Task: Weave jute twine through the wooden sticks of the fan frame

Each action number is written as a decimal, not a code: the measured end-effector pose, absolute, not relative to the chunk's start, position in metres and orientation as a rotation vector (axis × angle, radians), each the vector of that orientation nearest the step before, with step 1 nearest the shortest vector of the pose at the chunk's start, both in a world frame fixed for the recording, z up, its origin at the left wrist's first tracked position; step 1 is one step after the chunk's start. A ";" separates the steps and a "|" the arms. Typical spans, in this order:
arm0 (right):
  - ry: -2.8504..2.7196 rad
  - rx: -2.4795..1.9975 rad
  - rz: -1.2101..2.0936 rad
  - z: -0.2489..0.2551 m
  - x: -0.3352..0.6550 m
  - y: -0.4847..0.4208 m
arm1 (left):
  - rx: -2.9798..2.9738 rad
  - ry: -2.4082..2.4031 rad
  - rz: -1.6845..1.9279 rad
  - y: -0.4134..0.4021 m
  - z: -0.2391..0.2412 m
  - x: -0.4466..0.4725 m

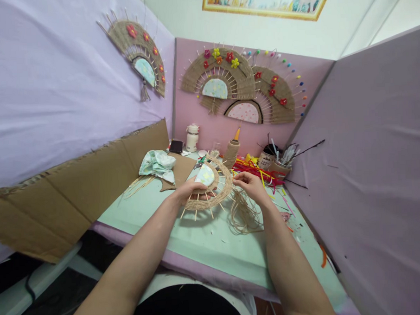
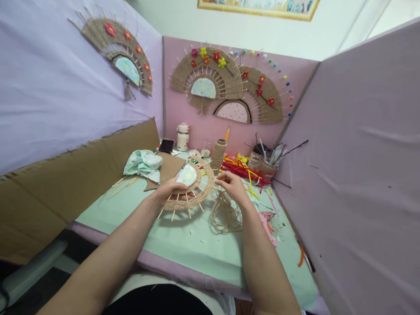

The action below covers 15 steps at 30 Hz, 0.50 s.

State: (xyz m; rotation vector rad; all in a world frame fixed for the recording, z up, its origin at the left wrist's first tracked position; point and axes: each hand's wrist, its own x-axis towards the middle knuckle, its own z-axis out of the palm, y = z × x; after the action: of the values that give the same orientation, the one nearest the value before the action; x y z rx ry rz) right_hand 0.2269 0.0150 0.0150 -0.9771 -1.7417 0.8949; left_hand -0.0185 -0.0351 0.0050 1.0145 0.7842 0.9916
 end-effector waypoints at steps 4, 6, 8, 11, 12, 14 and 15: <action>-1.766 -0.951 0.924 0.017 0.231 0.014 | 0.997 0.797 0.991 -0.034 0.006 -0.021; -1.776 -0.913 0.964 0.019 0.234 0.013 | 0.984 0.775 0.990 -0.035 0.008 -0.023; -1.794 -0.869 1.007 0.022 0.237 0.011 | 0.960 0.766 0.999 -0.036 0.010 -0.024; -1.824 -0.843 1.001 0.023 0.240 0.011 | 0.909 0.773 1.018 -0.038 0.012 -0.024; -1.835 -0.851 0.969 0.023 0.240 0.011 | 0.892 0.774 1.020 -0.039 0.013 -0.024; -1.843 -0.885 0.871 0.021 0.240 0.013 | 0.866 0.777 1.013 -0.040 0.014 -0.023; -1.840 -0.905 0.812 0.020 0.239 0.015 | 0.859 0.781 1.009 -0.041 0.015 -0.023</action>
State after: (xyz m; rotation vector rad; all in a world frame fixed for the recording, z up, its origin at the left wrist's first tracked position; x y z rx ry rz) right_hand 0.2389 0.0145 0.0201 -0.9054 -1.8397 0.8123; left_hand -0.0230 -0.0405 0.0147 0.8591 0.7813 1.0085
